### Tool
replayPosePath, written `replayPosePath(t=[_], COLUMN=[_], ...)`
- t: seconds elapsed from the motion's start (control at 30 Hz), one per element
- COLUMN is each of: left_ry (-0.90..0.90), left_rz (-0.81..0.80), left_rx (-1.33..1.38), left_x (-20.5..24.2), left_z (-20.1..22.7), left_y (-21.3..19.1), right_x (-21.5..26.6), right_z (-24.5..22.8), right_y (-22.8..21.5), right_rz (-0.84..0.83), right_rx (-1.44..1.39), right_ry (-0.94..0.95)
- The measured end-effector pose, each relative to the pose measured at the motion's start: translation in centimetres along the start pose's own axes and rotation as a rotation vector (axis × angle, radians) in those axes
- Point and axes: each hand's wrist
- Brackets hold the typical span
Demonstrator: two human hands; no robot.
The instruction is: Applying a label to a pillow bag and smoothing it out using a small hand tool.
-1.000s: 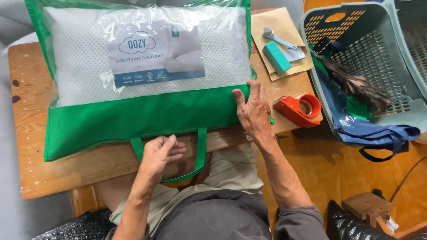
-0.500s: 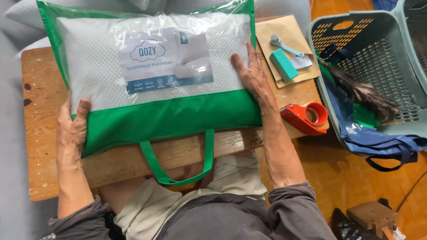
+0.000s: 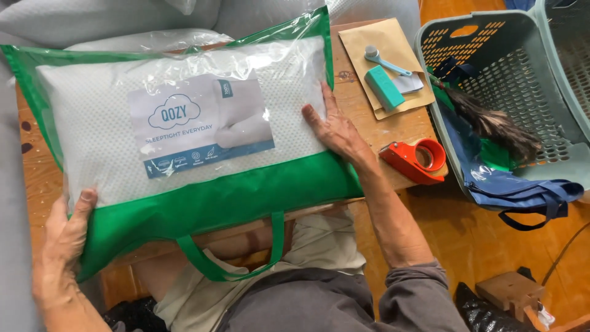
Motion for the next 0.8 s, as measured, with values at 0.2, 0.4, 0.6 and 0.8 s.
replayPosePath(t=[0.2,0.4,0.6,0.8], left_ry=[0.582,0.886,0.984,0.956], left_rz=[0.532,0.369,0.537,0.644], left_rx=[-0.189,-0.309,-0.587,-0.658], left_x=[0.7,2.0,0.8,2.5], left_z=[2.9,14.0,15.3,14.2], left_y=[-0.7,4.3,11.3,12.0], right_x=[-7.5,-9.5,-10.9,-8.2], right_z=[8.9,14.4,14.7,1.0], right_y=[-6.3,-10.5,-10.6,-6.7], right_rz=[0.618,0.566,0.655,0.698], right_rx=[0.311,0.553,0.615,0.526], right_ry=[-0.337,-0.026,-0.128,-0.620])
Point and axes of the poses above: each hand's wrist, its own x-axis away from the middle knuckle, its own y-axis out of the palm, z = x × y, and after that the axes turned 11 degrees about -x, right-handed
